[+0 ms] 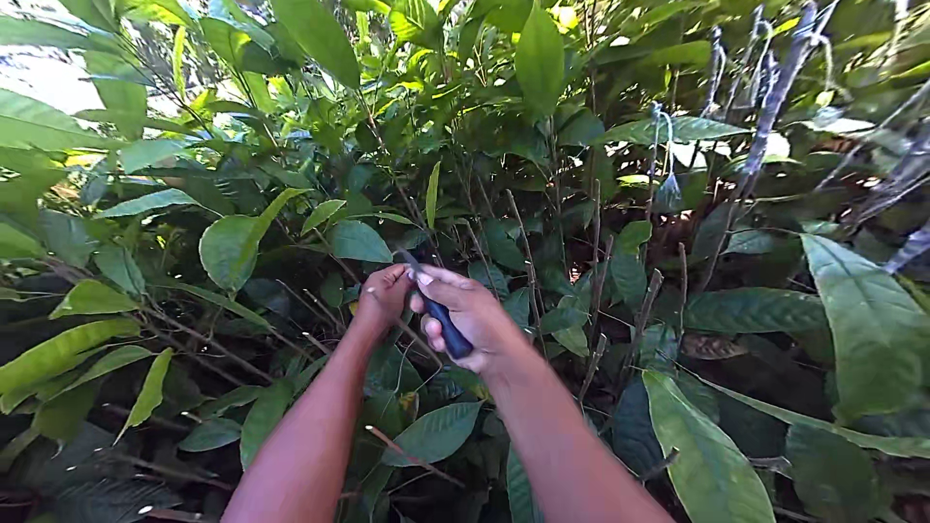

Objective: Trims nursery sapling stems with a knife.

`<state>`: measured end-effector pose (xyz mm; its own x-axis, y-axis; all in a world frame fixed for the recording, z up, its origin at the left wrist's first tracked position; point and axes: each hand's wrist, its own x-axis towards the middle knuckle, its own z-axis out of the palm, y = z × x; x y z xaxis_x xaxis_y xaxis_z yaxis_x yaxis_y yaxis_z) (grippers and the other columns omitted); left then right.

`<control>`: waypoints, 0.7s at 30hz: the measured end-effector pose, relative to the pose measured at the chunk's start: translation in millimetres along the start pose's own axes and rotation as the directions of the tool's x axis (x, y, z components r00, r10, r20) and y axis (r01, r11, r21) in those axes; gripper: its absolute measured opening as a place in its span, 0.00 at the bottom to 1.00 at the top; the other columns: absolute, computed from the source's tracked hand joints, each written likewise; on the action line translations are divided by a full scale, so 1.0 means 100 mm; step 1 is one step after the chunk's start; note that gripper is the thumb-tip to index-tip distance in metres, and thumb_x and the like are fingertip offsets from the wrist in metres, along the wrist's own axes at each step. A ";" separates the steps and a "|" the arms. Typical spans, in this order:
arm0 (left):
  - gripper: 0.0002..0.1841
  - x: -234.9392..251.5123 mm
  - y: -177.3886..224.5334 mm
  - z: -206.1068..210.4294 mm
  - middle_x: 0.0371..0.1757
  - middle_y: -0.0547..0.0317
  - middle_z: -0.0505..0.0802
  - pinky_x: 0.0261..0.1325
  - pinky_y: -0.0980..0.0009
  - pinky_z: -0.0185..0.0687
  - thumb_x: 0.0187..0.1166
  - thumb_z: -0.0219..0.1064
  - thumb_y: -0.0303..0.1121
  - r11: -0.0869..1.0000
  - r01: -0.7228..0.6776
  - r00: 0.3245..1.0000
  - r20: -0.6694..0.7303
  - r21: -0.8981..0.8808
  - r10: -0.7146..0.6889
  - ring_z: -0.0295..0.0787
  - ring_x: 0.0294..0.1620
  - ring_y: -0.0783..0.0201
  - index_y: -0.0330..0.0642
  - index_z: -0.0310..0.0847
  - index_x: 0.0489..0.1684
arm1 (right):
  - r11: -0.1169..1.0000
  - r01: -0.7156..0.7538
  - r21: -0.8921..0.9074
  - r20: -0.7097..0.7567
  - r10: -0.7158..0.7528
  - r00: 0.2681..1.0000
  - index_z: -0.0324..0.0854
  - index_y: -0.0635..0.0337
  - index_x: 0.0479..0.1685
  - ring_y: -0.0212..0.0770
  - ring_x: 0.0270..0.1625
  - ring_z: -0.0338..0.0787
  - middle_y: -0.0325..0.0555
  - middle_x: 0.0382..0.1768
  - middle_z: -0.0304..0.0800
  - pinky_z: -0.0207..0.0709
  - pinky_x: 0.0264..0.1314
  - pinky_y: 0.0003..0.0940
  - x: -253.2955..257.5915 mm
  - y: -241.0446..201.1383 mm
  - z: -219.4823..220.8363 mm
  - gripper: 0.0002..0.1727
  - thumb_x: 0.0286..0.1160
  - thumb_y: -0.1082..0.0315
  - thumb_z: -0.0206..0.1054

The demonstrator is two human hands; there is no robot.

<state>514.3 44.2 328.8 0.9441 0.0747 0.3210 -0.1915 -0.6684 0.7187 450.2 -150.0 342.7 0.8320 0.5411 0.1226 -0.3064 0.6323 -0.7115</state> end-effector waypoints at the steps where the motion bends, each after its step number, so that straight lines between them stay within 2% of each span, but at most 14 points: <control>1: 0.16 -0.01 0.04 -0.02 0.37 0.48 0.90 0.44 0.53 0.81 0.92 0.56 0.38 0.998 0.050 0.996 -0.075 0.036 -0.047 0.84 0.35 0.58 0.34 0.85 0.51 | 0.994 0.088 -0.067 0.118 -0.080 0.990 0.69 0.57 0.81 0.27 0.16 0.76 0.45 0.32 0.82 0.72 0.14 0.17 -0.20 -0.15 0.13 0.21 0.94 0.65 0.50; 3: 0.22 0.04 0.04 -0.14 0.47 0.46 0.92 0.49 0.51 0.84 0.94 0.50 0.46 0.990 0.139 0.976 -0.169 -0.004 -0.138 0.88 0.41 0.55 0.37 0.81 0.62 | 0.918 0.337 -0.209 0.239 -0.286 0.928 0.66 0.51 0.87 0.27 0.15 0.75 0.43 0.34 0.83 0.73 0.13 0.17 -0.56 -0.42 0.38 0.25 0.92 0.64 0.51; 4: 0.22 0.12 0.03 -0.20 0.52 0.46 0.92 0.55 0.51 0.87 0.95 0.49 0.45 0.983 0.183 0.970 -0.160 -0.005 -0.181 0.92 0.46 0.54 0.36 0.81 0.65 | 0.863 0.438 -0.250 0.231 -0.386 0.893 0.64 0.48 0.89 0.27 0.15 0.75 0.43 0.35 0.83 0.74 0.13 0.18 -0.66 -0.49 0.42 0.26 0.92 0.63 0.51; 5: 0.21 0.22 0.07 -0.26 0.57 0.43 0.91 0.61 0.50 0.86 0.95 0.50 0.42 0.975 0.222 0.967 -0.135 0.020 -0.218 0.91 0.53 0.52 0.35 0.81 0.67 | 0.819 0.501 -0.278 0.190 -0.465 0.865 0.62 0.46 0.89 0.28 0.15 0.75 0.43 0.36 0.82 0.74 0.13 0.20 -0.72 -0.53 0.41 0.27 0.93 0.62 0.50; 6: 0.21 0.29 0.15 -0.36 0.64 0.41 0.89 0.68 0.47 0.82 0.94 0.51 0.39 0.964 0.237 0.969 -0.097 0.117 -0.227 0.90 0.61 0.48 0.36 0.80 0.72 | 0.793 0.533 -0.297 0.137 -0.517 0.845 0.61 0.45 0.90 0.29 0.15 0.75 0.42 0.36 0.82 0.75 0.13 0.21 -0.74 -0.54 0.39 0.27 0.93 0.61 0.50; 8: 0.25 0.26 0.45 -0.71 0.76 0.34 0.81 0.79 0.39 0.71 0.93 0.53 0.39 0.908 0.165 0.980 0.043 0.386 -0.197 0.80 0.76 0.40 0.35 0.68 0.84 | 0.773 0.545 -0.325 0.074 -0.554 0.829 0.60 0.43 0.90 0.30 0.16 0.75 0.41 0.35 0.81 0.75 0.13 0.21 -0.77 -0.53 0.37 0.27 0.93 0.60 0.50; 9: 0.27 0.17 0.62 -0.93 0.78 0.33 0.80 0.81 0.37 0.68 0.92 0.54 0.41 0.872 0.103 0.979 0.106 0.479 -0.173 0.77 0.78 0.38 0.34 0.66 0.85 | 0.768 0.541 -0.343 0.075 -0.551 0.831 0.60 0.43 0.90 0.30 0.16 0.75 0.41 0.35 0.81 0.75 0.13 0.21 -0.80 -0.51 0.37 0.27 0.93 0.61 0.50; 10: 0.27 0.03 0.80 -1.17 0.77 0.34 0.81 0.80 0.37 0.67 0.92 0.56 0.41 0.850 0.045 0.977 0.153 0.525 -0.147 0.77 0.78 0.39 0.34 0.68 0.84 | 0.759 0.535 -0.372 0.091 -0.544 0.834 0.60 0.43 0.90 0.30 0.16 0.76 0.41 0.35 0.81 0.76 0.13 0.21 -0.84 -0.48 0.39 0.27 0.92 0.61 0.51; 12: 0.23 -0.31 1.08 -1.65 0.72 0.42 0.86 0.77 0.41 0.72 0.91 0.58 0.42 0.849 0.007 0.975 0.183 0.529 -0.122 0.82 0.73 0.47 0.39 0.77 0.78 | 0.727 0.529 -0.438 0.140 -0.526 0.839 0.60 0.42 0.89 0.30 0.16 0.76 0.41 0.35 0.81 0.77 0.13 0.22 -0.94 -0.44 0.43 0.28 0.91 0.62 0.52; 14: 0.19 -0.70 1.16 -2.05 0.63 0.47 0.90 0.69 0.49 0.79 0.91 0.58 0.42 0.878 0.056 0.977 0.156 0.475 -0.146 0.87 0.64 0.53 0.42 0.82 0.71 | 0.699 0.526 -0.485 0.179 -0.509 0.842 0.61 0.40 0.89 0.31 0.16 0.77 0.41 0.35 0.81 0.77 0.13 0.22 -1.03 -0.39 0.46 0.29 0.89 0.63 0.53; 16: 0.17 -1.10 1.01 -2.34 0.57 0.46 0.92 0.64 0.48 0.84 0.90 0.60 0.40 0.866 0.080 0.974 0.147 0.494 -0.174 0.90 0.57 0.53 0.40 0.84 0.66 | 0.699 0.525 -0.486 0.210 -0.489 0.847 0.62 0.40 0.89 0.31 0.15 0.77 0.42 0.34 0.81 0.78 0.14 0.22 -1.10 -0.32 0.50 0.30 0.87 0.63 0.55; 17: 0.17 -1.30 0.87 -2.45 0.57 0.45 0.93 0.66 0.45 0.83 0.90 0.60 0.39 0.818 0.084 0.963 0.165 0.569 -0.214 0.90 0.59 0.51 0.39 0.85 0.66 | 0.707 0.520 -0.479 0.218 -0.478 0.851 0.63 0.41 0.89 0.31 0.15 0.77 0.42 0.34 0.82 0.78 0.14 0.22 -1.13 -0.28 0.53 0.30 0.86 0.63 0.56; 20: 0.17 -1.68 0.33 -2.65 0.60 0.41 0.92 0.72 0.35 0.73 0.90 0.59 0.40 0.581 0.099 0.901 0.175 0.808 -0.397 0.87 0.65 0.42 0.41 0.87 0.65 | 0.699 0.514 -0.496 0.259 -0.446 0.857 0.64 0.43 0.89 0.30 0.16 0.78 0.40 0.34 0.85 0.78 0.14 0.22 -1.24 -0.16 0.66 0.30 0.85 0.61 0.55; 21: 0.18 -1.74 0.22 -2.70 0.64 0.40 0.90 0.75 0.35 0.70 0.91 0.57 0.40 0.569 0.160 0.885 0.138 0.807 -0.445 0.85 0.69 0.41 0.42 0.85 0.68 | 0.693 0.515 -0.504 0.292 -0.425 0.857 0.62 0.45 0.89 0.30 0.17 0.79 0.39 0.35 0.85 0.78 0.15 0.22 -1.28 -0.10 0.71 0.30 0.86 0.62 0.54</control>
<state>272.9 216.7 455.2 0.9576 0.2612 -0.1213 0.2585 -0.9653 -0.0378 313.7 -186.5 383.8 0.7082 0.3568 0.6092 0.4492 0.4380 -0.7787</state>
